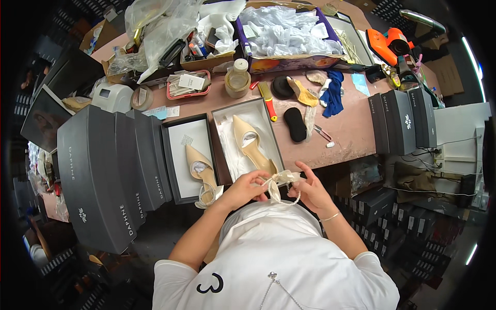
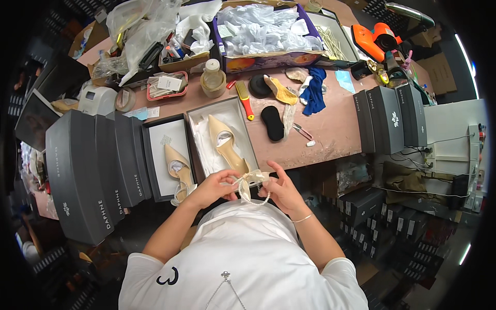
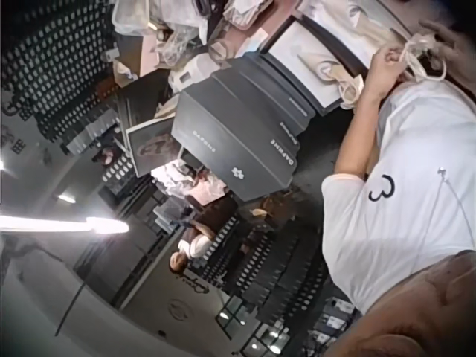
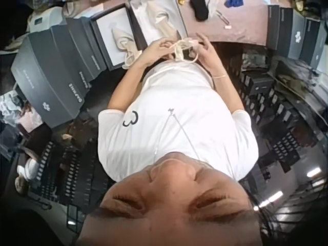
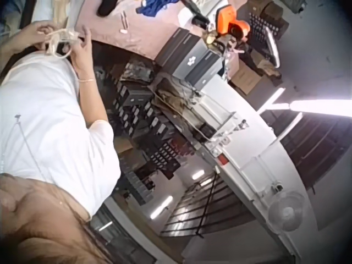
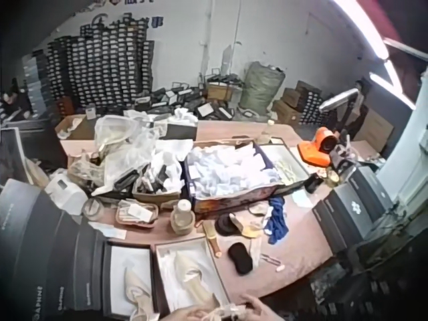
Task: Packing high-heeled shoes into protective paper and shoeboxes.
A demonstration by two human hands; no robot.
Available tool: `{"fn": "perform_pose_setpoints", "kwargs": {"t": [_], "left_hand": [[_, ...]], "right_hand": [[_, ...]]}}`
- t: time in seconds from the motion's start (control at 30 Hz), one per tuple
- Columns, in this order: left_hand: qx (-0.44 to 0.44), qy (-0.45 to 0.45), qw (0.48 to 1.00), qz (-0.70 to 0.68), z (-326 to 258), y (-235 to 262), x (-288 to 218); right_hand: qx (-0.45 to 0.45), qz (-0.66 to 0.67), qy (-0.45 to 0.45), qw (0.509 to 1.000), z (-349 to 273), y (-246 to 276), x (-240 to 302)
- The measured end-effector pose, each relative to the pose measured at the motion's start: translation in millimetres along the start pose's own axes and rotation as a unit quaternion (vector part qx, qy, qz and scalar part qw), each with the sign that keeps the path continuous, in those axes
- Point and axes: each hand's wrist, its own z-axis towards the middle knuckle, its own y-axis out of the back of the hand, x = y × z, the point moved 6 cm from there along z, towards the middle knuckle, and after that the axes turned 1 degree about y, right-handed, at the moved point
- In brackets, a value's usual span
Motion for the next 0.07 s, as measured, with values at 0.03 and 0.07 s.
{"fn": "perform_pose_setpoints", "kwargs": {"t": [0.03,0.07], "left_hand": [[-0.001,0.029,0.999,-0.021,-11.8,-2.1,3.4],[0.016,0.043,0.996,-0.071,-16.6,-5.0,7.0]], "right_hand": [[0.022,0.016,-0.018,0.999,-7.4,1.9,4.5],[0.063,0.027,-0.035,0.997,-7.9,3.7,6.2]]}}
